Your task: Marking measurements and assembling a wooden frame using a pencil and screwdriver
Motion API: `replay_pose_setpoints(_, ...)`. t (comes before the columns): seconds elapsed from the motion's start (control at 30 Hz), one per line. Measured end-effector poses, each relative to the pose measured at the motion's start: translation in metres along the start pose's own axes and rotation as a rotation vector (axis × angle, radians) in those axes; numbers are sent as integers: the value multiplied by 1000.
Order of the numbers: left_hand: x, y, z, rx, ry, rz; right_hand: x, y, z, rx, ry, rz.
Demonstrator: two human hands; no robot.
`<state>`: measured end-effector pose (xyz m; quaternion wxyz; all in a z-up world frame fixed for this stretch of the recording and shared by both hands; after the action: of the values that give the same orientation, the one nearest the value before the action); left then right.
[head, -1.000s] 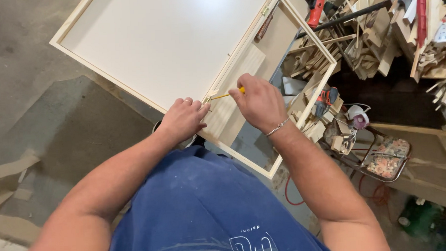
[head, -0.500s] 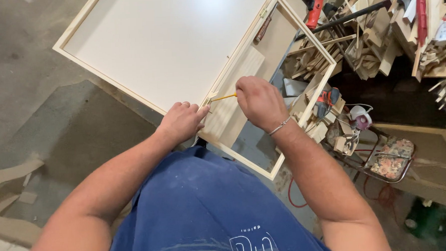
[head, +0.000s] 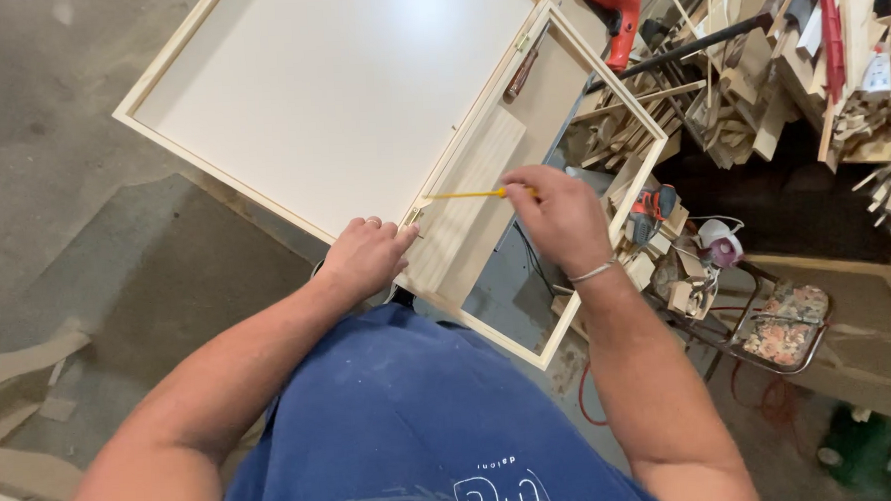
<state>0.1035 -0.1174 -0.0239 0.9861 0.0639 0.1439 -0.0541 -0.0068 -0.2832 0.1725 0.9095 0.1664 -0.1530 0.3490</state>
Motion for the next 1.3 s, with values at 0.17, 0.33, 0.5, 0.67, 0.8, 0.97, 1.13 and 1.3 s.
replay_pose_setpoints(0.17, 8, -3, 5, -45, 108, -8, -60, 29, 4, -333, -909, -252)
replay_pose_setpoints(0.33, 41, -46, 16, -313, 223, 89, -104, 67, -79, -139, -1173, -410)
replay_pose_setpoints(0.5, 73, -157, 3, -282, 126, 206, -152, 110, -181, 18, -1168, -499)
replay_pose_setpoints(0.67, 76, -228, 0, -117, 80, 160, -152, 129, -206, 12, -1183, -500)
replay_pose_setpoints(0.8, 57, -235, 27, -53, -4, 31, -165, 137, -206, -11, -1135, -491)
replay_pose_setpoints(0.97, 56, -242, 18, 21, -60, -1, -178, 143, -195, -35, -1139, -551)
replay_pose_setpoints(1.13, 63, -235, 11, -4, -91, -2, -176, 143, -190, -26, -1100, -556)
replay_pose_setpoints(1.3, 75, -190, 44, -42, 72, 113, -156, 135, -170, -10, -1058, -515)
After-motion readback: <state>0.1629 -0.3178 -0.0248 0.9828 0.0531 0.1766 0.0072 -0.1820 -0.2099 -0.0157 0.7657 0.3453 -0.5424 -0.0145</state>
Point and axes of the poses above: each hand's wrist, its own y-axis away from the middle knuckle, its own z-axis out of the back of the hand, x = y × z, the point moved 8 cm from there along -y, towards the middle knuckle, and after that the axes turned 2 degrees about -y, right-handed, at the moved point
